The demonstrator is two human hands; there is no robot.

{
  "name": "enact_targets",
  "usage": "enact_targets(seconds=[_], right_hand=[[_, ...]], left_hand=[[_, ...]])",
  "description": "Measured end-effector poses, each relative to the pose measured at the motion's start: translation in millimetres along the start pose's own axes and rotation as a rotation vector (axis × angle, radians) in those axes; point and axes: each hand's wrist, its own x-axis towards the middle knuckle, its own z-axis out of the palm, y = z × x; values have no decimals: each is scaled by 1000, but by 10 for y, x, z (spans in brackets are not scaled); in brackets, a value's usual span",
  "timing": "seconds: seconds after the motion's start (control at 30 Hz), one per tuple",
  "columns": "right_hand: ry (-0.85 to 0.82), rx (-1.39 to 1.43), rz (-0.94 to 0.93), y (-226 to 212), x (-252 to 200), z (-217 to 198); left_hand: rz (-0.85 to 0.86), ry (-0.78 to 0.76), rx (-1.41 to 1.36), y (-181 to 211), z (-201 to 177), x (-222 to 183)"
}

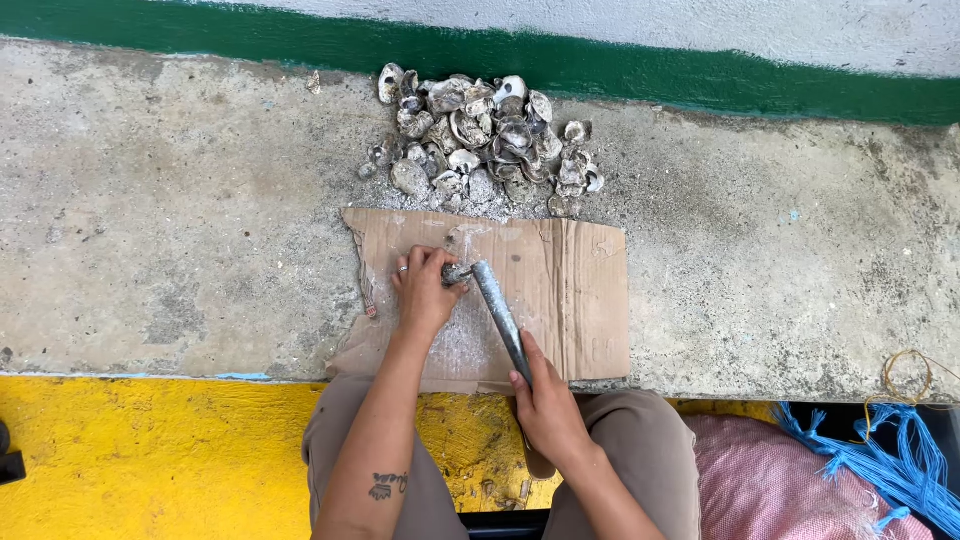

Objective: Crushing empty shells into small pieces using a metal pipe as a tool on a cardboard surface.

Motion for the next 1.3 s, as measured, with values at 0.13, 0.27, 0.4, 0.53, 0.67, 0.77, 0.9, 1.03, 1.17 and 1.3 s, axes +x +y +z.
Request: enact_targets(seconds=[0.13,0.27,0.4,0.53,0.67,0.77,0.9,1.03,1.17,1.3], right_hand=[[44,-1,34,-39,-60,-28],[50,7,45,-50,-17,-28],[-16,-60,68,-11,9,13],[15,-19,43,-128,-44,-80],[51,19,40,-48,-12,-40],[8,7,14,17,8,-10],[-42,9,111,-129,11,-122],[67,90,92,-50,-18,-94],[-1,19,33,-59,19,-76],[37,48,-47,86,3,-8]], left_hand=[[-49,-40,8,19,-29,-9],[-31,-22,14,9,-11,30],[-16,-9,11,4,4,9],[-33,-23,14,-7,-7,-11],[2,15,1,-21,20,30],[-3,3,12,-23,17,0],[-23,-20,3,8,-13,10],[-34,-30,8,11,-13,15],[-18,-20,11,35,-34,-2],[-4,-9,22,14,-12,8]])
